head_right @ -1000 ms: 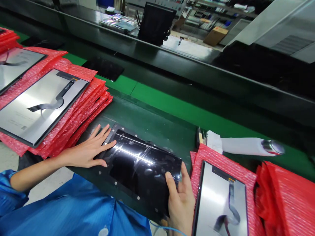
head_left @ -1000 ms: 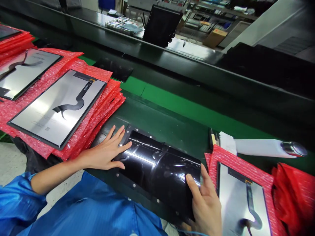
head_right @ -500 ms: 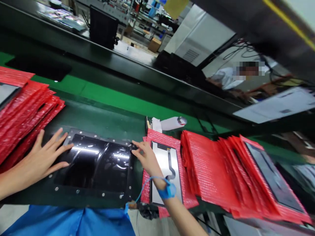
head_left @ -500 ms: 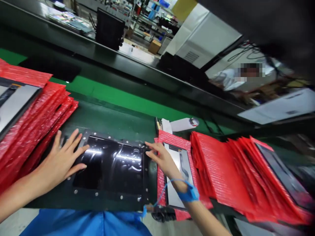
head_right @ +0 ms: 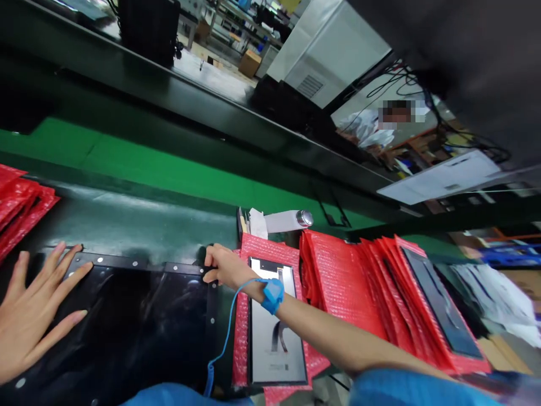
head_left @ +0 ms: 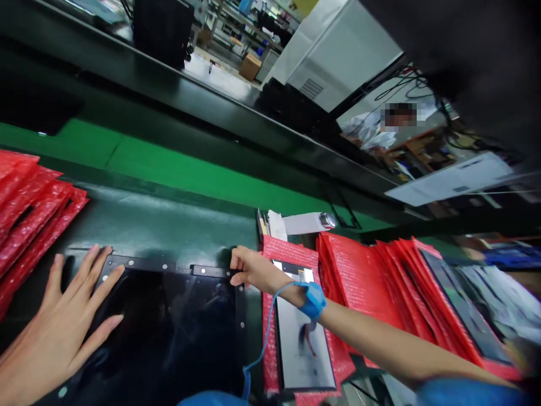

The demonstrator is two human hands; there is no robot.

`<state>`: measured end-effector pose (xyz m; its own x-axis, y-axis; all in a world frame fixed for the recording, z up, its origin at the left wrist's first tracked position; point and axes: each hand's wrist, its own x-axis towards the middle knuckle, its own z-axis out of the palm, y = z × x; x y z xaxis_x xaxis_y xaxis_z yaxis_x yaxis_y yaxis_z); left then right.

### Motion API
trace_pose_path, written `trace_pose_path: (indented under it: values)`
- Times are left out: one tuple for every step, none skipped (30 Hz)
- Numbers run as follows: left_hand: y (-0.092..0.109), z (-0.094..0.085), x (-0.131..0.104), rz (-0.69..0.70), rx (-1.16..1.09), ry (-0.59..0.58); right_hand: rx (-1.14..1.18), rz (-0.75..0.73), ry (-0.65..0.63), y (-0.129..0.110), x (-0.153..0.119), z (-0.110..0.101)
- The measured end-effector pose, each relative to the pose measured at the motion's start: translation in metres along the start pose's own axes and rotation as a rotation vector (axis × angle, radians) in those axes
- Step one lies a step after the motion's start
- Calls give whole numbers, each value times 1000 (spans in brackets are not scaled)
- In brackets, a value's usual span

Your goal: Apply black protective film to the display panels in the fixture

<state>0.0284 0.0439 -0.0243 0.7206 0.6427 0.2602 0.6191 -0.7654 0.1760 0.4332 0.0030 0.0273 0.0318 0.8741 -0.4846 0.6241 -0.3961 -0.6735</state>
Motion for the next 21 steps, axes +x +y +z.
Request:
trace_pose_path:
  values:
    - [-1,1,1,-2,-9,-4,6,3,11,0,0,2]
    - [-2,0,2,-4,-17,-8,15,6,32,1,-2,4]
    - [-2,-1,4,-5,-24,-11,26,6,63,2,-4,6]
    - [-2,-2,6,-5,-30,-9,38,6,103,4,-6,10]
    - [-2,-4,7,-3,-33,-3,51,4,150,6,-9,14]
    - [-1,-7,8,1,-34,2,66,4,199,9,-13,20]
    - [0,-10,8,6,-30,7,83,4,251,12,-18,26]
    - [2,-12,7,7,-23,10,104,5,301,15,-24,32]
    - [4,-14,4,6,-15,8,128,5,349,18,-31,39]
    - [7,-17,0,5,-12,2,155,6,389,21,-41,47]
    - [9,-18,-7,4,-17,-7,182,7,415,23,-52,54]
    - [10,-20,-15,5,-32,-17,209,8,424,26,-65,60]
    - [11,-21,-23,12,-55,-35,235,10,416,29,-79,67]
    - [11,-23,-32,26,-82,-60,254,13,385,31,-93,73]
    - [9,-25,-39,44,-108,-91,265,12,335,33,-107,77]
    - [7,-26,-46,63,-129,-128,266,9,275,34,-119,81]
    - [5,-28,-51,78,-143,-165,254,6,217,35,-128,84]
    - [2,-30,-54,90,-153,-198,233,2,168,34,-135,86]
    - [-1,-32,-56,95,-158,-226,202,0,133,33,-140,87]
    - [-3,-33,-56,98,-160,-248,168,3,114,31,-141,87]
    - [-5,-33,-56,98,-163,-268,135,11,105,29,-141,87]
